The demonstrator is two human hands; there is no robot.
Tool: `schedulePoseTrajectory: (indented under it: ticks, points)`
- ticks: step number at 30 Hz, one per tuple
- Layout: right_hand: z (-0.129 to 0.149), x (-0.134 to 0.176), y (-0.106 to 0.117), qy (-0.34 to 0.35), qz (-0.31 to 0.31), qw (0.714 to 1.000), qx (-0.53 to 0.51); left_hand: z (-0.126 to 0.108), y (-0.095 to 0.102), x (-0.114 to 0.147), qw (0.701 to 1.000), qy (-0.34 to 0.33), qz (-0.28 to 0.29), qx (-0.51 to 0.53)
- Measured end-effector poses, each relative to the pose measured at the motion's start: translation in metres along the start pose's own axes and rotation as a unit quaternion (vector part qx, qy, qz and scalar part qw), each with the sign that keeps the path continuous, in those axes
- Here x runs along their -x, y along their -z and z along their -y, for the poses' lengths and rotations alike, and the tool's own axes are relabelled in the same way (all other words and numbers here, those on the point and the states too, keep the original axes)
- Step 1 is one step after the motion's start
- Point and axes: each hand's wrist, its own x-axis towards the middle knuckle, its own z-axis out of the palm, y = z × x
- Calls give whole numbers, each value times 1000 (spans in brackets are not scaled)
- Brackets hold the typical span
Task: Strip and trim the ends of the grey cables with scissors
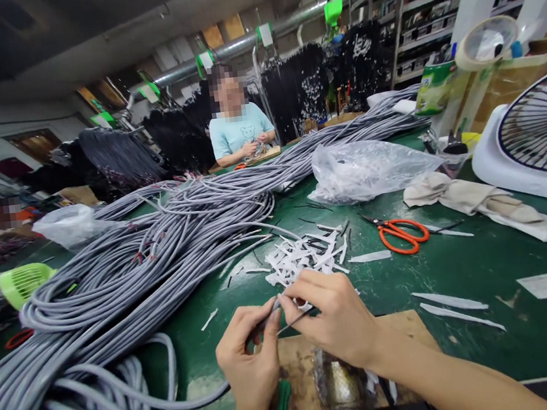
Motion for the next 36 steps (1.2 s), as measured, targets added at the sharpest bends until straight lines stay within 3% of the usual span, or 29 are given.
schedulePoseTrajectory:
  ticks: [5, 10, 16, 21, 25, 28, 30, 33, 36]
  points:
    - [-1, 2, -2, 21, -17, 998, 59, -2, 1, 0, 999, -34, 6, -32]
    - [-1, -2, 1, -13, -43, 997, 55, -4, 0, -1, 999, -19, 1, -28]
    - [-2, -5, 8, -131, 56, 989, 27, -4, 0, 0, 999, -11, -14, -40]
    - [-2, -3, 6, -123, 118, 985, 13, -4, 0, 2, 998, -34, -24, -53]
    - [0, -1, 4, -93, 65, 994, -3, -3, -1, 4, 994, -72, -13, -78]
    - [-2, -3, 6, -116, 44, 992, -17, -3, -1, 5, 992, -100, 9, -71]
    - [-4, -6, 10, -182, 54, 980, -52, -3, -1, 6, 993, -104, 16, -50]
    - [-10, -15, 16, -294, 109, 937, -156, -2, 1, 5, 996, -87, 18, -8]
    - [-14, -19, 18, -341, 141, 905, -213, -2, 2, 5, 997, -71, 11, 27]
